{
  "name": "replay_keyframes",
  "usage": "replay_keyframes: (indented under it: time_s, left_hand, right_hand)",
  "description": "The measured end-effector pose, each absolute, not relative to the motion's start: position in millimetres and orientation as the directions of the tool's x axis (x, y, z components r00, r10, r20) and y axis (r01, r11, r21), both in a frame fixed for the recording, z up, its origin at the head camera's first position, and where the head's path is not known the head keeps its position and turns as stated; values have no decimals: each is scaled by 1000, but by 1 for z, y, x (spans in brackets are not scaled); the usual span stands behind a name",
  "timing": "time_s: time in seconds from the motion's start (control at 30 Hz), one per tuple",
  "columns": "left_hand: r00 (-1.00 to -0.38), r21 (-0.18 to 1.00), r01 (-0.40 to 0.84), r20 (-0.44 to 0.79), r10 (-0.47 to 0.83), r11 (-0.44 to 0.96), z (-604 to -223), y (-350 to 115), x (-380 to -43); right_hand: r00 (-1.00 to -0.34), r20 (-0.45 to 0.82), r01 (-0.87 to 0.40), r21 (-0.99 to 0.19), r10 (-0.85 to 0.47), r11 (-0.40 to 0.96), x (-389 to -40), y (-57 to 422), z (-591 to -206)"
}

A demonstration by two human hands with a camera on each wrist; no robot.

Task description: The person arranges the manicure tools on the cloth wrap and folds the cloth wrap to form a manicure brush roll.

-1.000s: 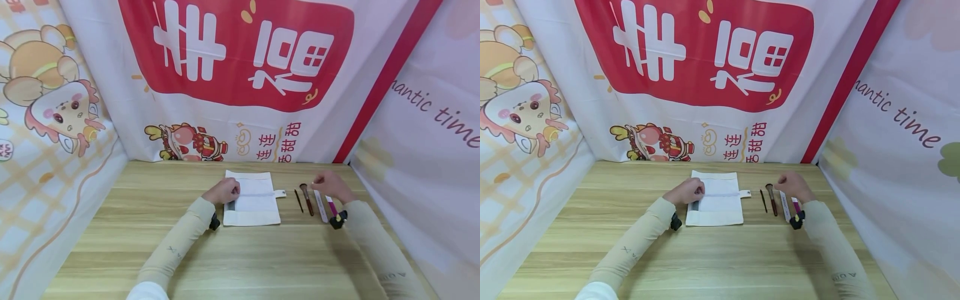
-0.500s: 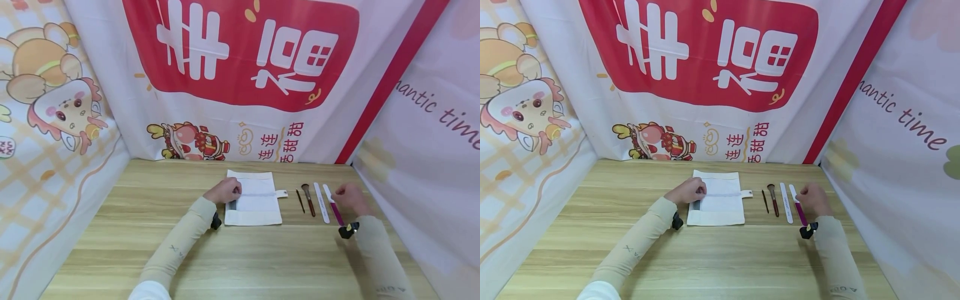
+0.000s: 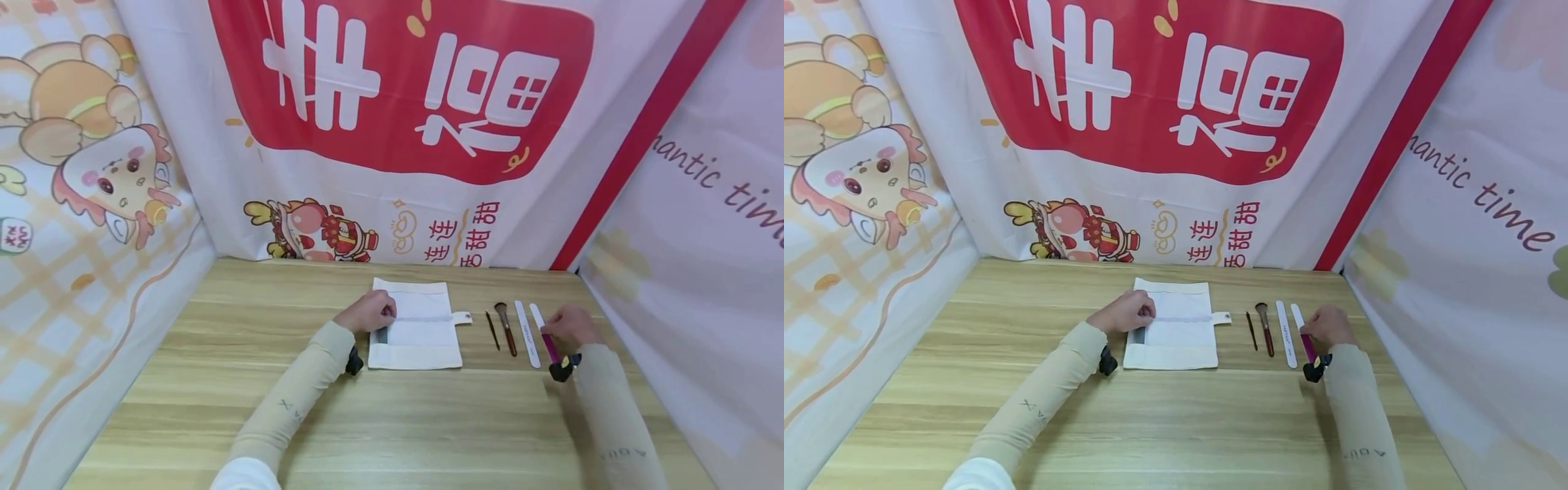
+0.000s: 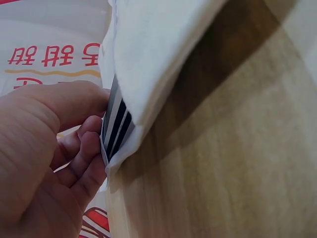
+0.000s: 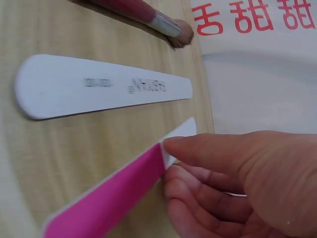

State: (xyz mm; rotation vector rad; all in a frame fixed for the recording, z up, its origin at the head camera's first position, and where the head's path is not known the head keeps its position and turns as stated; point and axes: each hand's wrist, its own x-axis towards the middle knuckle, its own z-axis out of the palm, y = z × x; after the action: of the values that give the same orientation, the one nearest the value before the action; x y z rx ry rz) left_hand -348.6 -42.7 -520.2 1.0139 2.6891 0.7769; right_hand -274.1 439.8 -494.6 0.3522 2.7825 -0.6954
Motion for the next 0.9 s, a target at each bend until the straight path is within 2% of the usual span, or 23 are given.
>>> replay_keyframes:
  time_s: [0.4, 0.77, 0.9]
  left_hand:
    - [-769, 525, 551, 18, 639, 649, -522, -41, -350]
    - [-796, 543, 495, -30, 605, 678, -517, -39, -346]
    - [-796, 541, 496, -31, 605, 679, -517, -39, -344]
  right_hand:
    - [-897, -436, 237, -330, 75, 914, -287, 440, -475]
    - [-916, -399, 218, -409, 41, 886, -289, 443, -479]
    - [-925, -380, 182, -397, 19, 900, -290, 442, -474]
